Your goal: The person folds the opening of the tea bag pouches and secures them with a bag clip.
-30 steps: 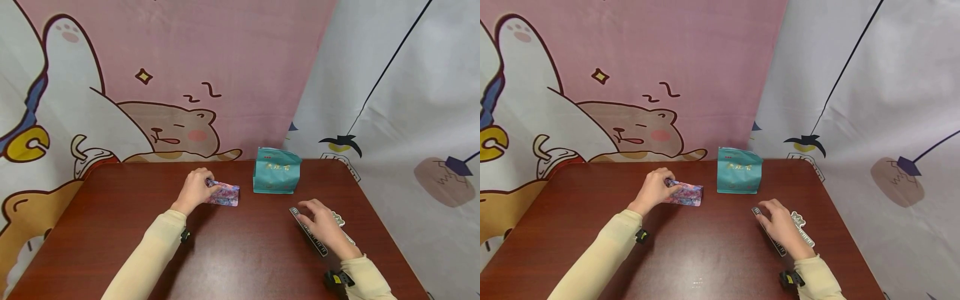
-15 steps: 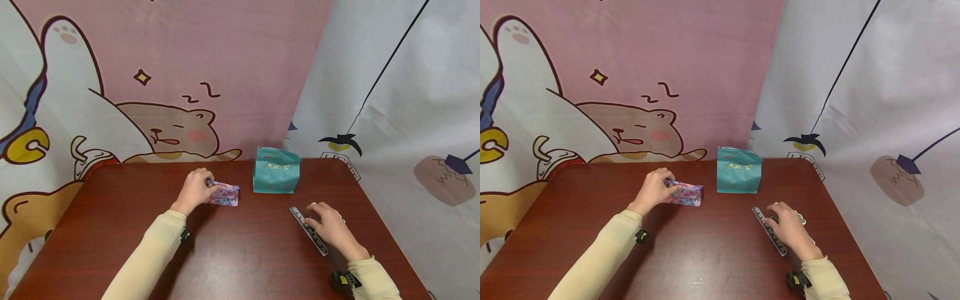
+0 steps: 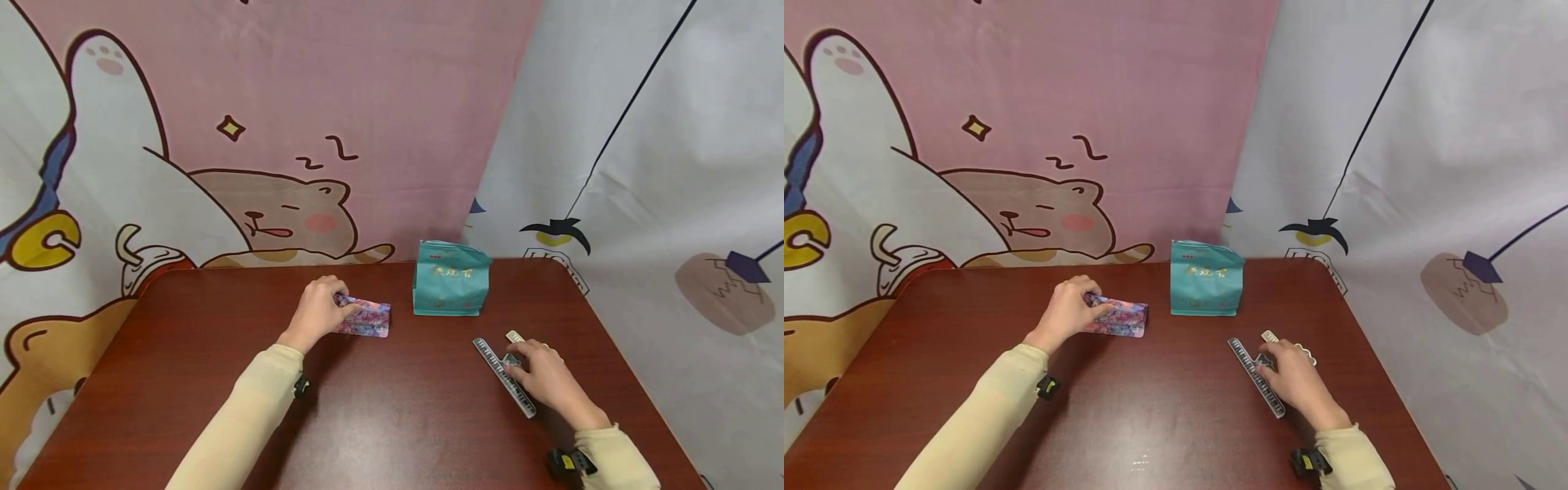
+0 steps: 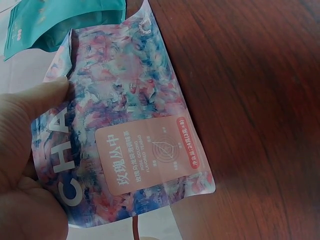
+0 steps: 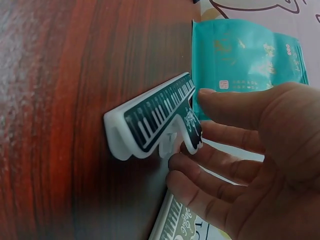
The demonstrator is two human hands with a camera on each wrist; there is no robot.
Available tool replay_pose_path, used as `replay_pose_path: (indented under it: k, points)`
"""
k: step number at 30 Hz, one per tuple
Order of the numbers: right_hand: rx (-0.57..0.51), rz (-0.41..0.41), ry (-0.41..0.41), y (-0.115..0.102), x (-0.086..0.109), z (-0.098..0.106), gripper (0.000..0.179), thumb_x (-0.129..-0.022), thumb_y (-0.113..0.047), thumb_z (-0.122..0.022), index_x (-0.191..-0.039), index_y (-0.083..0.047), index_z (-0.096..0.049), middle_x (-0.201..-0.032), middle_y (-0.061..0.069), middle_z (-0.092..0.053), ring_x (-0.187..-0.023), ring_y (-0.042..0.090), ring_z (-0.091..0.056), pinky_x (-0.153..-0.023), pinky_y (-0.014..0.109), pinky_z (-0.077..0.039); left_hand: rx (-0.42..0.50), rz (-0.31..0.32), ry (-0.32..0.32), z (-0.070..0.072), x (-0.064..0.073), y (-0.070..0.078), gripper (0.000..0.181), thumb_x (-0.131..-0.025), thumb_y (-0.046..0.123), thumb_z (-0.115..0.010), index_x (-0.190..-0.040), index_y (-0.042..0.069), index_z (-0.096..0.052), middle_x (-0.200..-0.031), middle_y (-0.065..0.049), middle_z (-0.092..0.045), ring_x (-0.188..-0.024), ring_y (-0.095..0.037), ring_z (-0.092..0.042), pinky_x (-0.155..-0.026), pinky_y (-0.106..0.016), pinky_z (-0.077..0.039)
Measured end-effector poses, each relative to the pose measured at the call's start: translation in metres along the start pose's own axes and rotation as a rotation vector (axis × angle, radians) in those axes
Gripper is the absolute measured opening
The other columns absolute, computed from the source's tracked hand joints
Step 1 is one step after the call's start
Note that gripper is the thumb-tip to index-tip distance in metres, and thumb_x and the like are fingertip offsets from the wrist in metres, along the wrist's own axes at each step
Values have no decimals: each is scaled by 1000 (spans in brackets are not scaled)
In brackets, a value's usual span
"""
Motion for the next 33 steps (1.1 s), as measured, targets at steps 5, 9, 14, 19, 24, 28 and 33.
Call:
replay_pose_path:
  k: [5,9,14,19,24,28,33]
  points:
    - [15,-6,8,2,0,-2,33,-86,-15,-82,-113,1,-70,-93,9,-68,-85,28,-59,-75,52,-46,-3,3,-3,0,0,-1,28,-79,21,-93,-88,4,-73,-84,-5,-63,-81,-24,-58,-76,-41,-54]
    - [21,1,15,3,0,-3,31,-86,-15,-83,-111,1,-71,-91,8,-67,-83,26,-58,-73,50,-46,-5,11,-4,-1,1,-2,27,-79,22,-92,-89,4,-74,-85,-5,-64,-82,-24,-58,-76,-40,-54]
    - [28,-8,5,5,1,-4,25,-86,-15,-83,-105,-2,-72,-86,4,-63,-80,22,-53,-69,44,-42,-6,9,-1,-1,1,-3,27,-79,21,-92,-88,4,-74,-84,-5,-64,-82,-24,-58,-77,-41,-54]
    - [30,-11,14,6,1,-6,26,-86,-15,-83,-105,0,-72,-89,6,-64,-82,23,-53,-72,46,-43,-4,17,-6,-1,1,-2,27,-79,22,-92,-89,5,-74,-85,-5,-64,-83,-24,-58,-77,-41,-54]
    - [21,-36,16,7,2,-6,25,-86,-13,-82,-102,4,-73,-100,17,-64,-81,27,-54,-69,45,-45,-1,17,-10,-1,0,-2,27,-79,22,-92,-89,4,-74,-85,-5,-64,-83,-25,-58,-77,-41,-54]
    - [27,-55,4,8,1,-6,21,-86,-13,-82,-96,4,-73,-105,24,-62,-81,29,-56,-66,45,-46,7,8,-4,0,0,-1,27,-79,21,-93,-87,5,-73,-84,-5,-63,-82,-24,-57,-76,-41,-54]
    - [37,-55,17,9,1,-7,20,-85,-12,-82,-93,3,-72,-106,24,-63,-86,35,-60,-71,52,-49,9,-1,0,0,-1,-1,26,-78,21,-93,-86,5,-73,-83,-4,-63,-81,-23,-57,-75,-40,-53]
Point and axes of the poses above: each hand's wrist, its own x-axis away from the middle knuckle, its own z-axis out of the back of the hand, y = z × x, the point moved 5 cm from there along -x, towards the middle knuckle
